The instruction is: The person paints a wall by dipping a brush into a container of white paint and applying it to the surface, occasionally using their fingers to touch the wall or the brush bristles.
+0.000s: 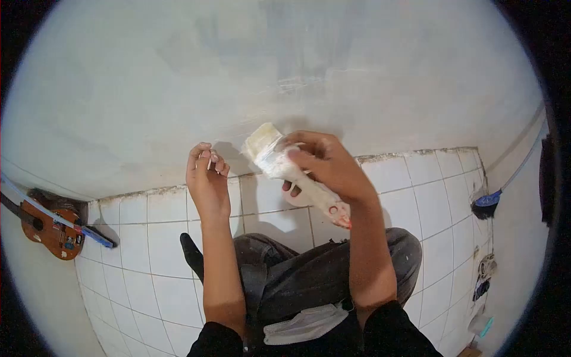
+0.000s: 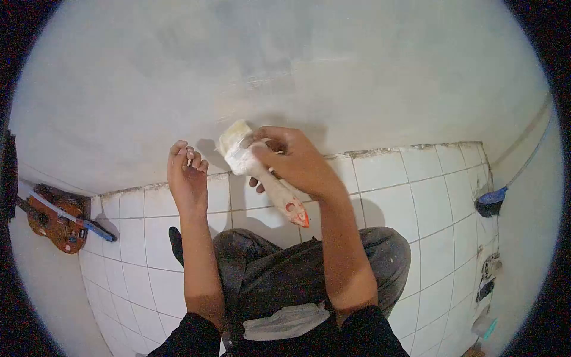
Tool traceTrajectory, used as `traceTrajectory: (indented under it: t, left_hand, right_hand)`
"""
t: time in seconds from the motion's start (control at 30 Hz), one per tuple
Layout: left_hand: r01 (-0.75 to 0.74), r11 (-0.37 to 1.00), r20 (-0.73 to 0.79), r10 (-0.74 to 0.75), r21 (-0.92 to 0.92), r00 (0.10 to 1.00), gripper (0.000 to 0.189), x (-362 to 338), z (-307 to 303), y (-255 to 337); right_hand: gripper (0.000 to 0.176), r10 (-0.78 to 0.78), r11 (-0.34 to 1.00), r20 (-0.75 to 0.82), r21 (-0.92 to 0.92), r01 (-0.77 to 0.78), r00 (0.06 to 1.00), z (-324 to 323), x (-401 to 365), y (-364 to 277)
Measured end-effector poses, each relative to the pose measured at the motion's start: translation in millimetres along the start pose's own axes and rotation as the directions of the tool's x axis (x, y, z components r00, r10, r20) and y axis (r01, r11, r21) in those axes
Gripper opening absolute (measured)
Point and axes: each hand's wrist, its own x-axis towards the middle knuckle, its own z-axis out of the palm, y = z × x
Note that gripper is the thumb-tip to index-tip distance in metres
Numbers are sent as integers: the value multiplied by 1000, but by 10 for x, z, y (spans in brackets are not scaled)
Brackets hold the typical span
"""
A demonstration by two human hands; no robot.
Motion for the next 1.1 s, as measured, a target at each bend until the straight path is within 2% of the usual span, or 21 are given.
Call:
traceTrajectory:
  t: [0.03, 0.07, 0.13, 0.17, 0.23, 0.27, 0.33, 0.37, 0.43, 0.53, 0.57, 0.67, 0.7, 0.77, 0.8, 0.9, 1.03, 1.1]
  left_hand:
    - [-2, 1000, -17, 1, -17, 1000, 14, 0, 1, 14]
    - [-3, 999, -32, 2, -34, 999, 12, 5, -2, 24]
    - [-8, 999, -32, 7, -35, 999, 11, 21, -34, 32]
    - [-12, 999, -27, 11, -33, 1000, 11, 30, -50, 35]
    - [-19, 999, -24, 18, -48, 1000, 11, 39, -71, 39]
    - [-24, 998, -17, 23, -60, 1000, 11, 41, -80, 40]
    - [-21, 998, -16, 20, -60, 1000, 12, 47, -100, 49]
    - [-17, 998, -10, 16, -55, 1000, 14, 46, -111, 52]
    - [-17, 998, -16, 16, -66, 1000, 14, 47, -139, 61]
    - [-13, 998, -29, 11, -67, 1000, 14, 60, -150, 86]
    - [-3, 998, -37, 1, -58, 999, 15, 59, -150, 91]
    - [9, 998, -26, -11, -63, 1000, 15, 64, -155, 95]
    - [15, 998, -29, -17, -68, 999, 15, 59, -149, 96]
    - [12, 997, -43, -15, -70, 999, 13, 50, -142, 98]
    - [17, 997, -48, -20, -74, 999, 13, 55, -146, 92]
    - [17, 998, -28, -18, -53, 999, 13, 64, -150, 85]
    - [36, 998, -21, -37, -58, 999, 18, 78, -157, 70]
    - [45, 998, -25, -46, -50, 999, 18, 82, -174, 59]
  right_hand:
    - [37, 39, 984, 58, 171, -48, 998, -34, -24, -45]
    - [37, 42, 985, 63, 167, -52, 997, -78, -33, -37]
    - [36, -167, 986, 115, 40, 164, 979, -122, -38, -29]
    - [36, -164, 986, 120, 37, 161, 979, -104, -38, -31]
    - [40, -257, 940, -7, -235, 249, 966, -43, -55, -52]
    - [40, -253, 939, -1, -239, 246, 967, -24, -41, -38]
    - [40, -309, 816, -69, -532, 227, 949, 14, -6, 5]
    - [40, -303, 815, -63, -535, 224, 951, 31, -8, -1]
    - [42, -405, 717, -33, -631, 295, 914, 84, -21, -36]
    - [37, -460, 761, -91, -553, 340, 883, 106, -10, 8]
    - [37, -453, 762, -88, -555, 334, 887, 77, -16, 14]
    - [22, -242, 824, -117, -549, 141, 963, -94, -38, 41]
    - [22, -236, 823, -118, -553, 134, 965, -119, -51, 77]
    - [24, -162, 624, -92, -781, 30, 982, -154, -70, 148]
    - [27, -38, 639, -99, -767, -52, 994, -163, -41, 172]
    - [29, 56, 601, -123, -789, -132, 991, -196, 37, 312]
    - [29, 97, 583, -113, -799, -149, 989, -178, 107, 353]
    - [30, 14, 611, -52, -790, -50, 999, -198, 126, 425]
